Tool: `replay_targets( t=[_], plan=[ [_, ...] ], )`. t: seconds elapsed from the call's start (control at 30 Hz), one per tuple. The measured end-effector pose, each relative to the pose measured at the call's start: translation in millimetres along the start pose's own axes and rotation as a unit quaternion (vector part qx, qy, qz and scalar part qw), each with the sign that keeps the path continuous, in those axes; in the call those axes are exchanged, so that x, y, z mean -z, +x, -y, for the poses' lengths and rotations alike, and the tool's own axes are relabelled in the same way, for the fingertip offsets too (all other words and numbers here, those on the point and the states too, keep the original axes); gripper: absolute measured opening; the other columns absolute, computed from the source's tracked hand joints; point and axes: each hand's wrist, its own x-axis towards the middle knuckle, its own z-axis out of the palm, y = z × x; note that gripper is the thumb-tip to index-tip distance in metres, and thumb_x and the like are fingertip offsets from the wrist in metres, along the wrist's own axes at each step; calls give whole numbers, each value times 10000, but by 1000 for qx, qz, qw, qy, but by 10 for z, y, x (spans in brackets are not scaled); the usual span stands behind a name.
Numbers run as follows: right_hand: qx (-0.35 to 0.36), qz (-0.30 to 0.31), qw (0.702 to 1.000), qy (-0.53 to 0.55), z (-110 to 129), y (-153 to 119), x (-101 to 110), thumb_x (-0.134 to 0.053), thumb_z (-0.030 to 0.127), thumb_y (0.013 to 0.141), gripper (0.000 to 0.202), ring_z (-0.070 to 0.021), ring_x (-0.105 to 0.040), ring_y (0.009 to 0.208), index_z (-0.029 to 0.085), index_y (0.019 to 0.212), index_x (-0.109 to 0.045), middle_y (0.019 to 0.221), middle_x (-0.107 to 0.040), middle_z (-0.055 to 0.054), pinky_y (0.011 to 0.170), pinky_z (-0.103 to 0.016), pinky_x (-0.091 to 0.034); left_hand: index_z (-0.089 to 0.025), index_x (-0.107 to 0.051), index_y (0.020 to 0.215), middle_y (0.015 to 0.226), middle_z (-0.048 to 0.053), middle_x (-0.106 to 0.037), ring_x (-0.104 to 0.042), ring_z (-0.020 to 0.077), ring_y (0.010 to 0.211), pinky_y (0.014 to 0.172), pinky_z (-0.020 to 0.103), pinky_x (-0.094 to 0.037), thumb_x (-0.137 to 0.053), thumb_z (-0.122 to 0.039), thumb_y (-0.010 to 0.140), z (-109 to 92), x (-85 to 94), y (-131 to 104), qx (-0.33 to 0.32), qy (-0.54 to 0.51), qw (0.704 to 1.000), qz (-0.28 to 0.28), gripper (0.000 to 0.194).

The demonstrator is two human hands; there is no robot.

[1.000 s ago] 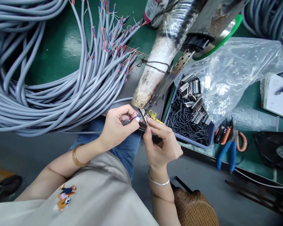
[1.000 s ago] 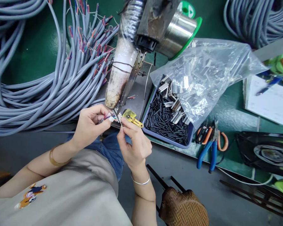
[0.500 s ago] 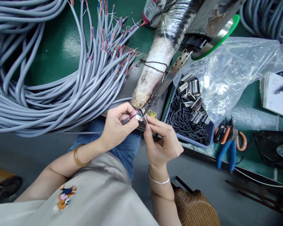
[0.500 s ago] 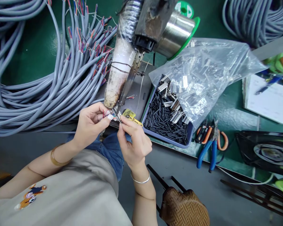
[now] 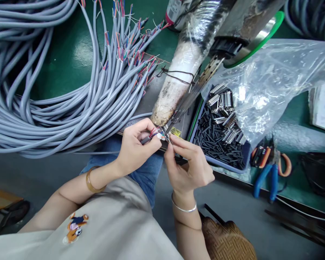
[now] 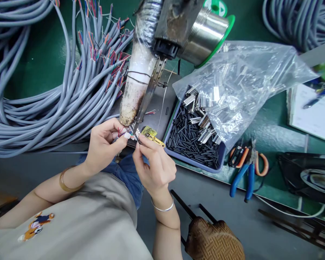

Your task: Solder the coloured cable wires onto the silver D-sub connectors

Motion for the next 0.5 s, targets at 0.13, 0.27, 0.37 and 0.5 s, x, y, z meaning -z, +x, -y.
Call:
replay_targets(
  t=[0.13, 0.27, 0.37, 0.5],
  plan=[
    [-23, 13, 1000, 7, -9, -11, -1, -779, 50, 825, 215, -127, -777, 852, 203, 906, -653, 950, -809, -10, 784, -236, -629, -177, -521, 667, 612, -50, -493, -421, 48, 529, 490, 167, -367, -651, -139, 741, 7, 0, -7, 4, 16, 1000, 5, 154],
    [-33, 17, 999, 17, 9, 30, 2, -783, 42, 823, 216, -129, -765, 863, 201, 925, -678, 949, -800, -17, 805, -250, -626, -179, -520, 670, 597, -52, -486, -415, 50, 528, 497, 169, -367, -649, -151, 761, 12, -18, -23, -14, 36, 999, -8, 160],
    [-40, 12, 999, 16, 34, 69, 7, -798, 43, 810, 213, -127, -759, 850, 199, 912, -694, 950, -795, -20, 789, -244, -622, -181, -523, 675, 583, -51, -482, -417, 56, 528, 497, 174, -368, -651, -165, 779, 5, -25, -30, -26, 41, 999, -9, 165],
    [-47, 8, 999, 8, 76, 101, 13, -807, 61, 809, 213, -128, -755, 830, 221, 909, -708, 942, -792, -1, 764, -248, -624, -181, -538, 678, 579, -46, -479, -427, 68, 540, 501, 181, -373, -680, -162, 767, -22, -15, -31, -29, 45, 999, -2, 169]
  ],
)
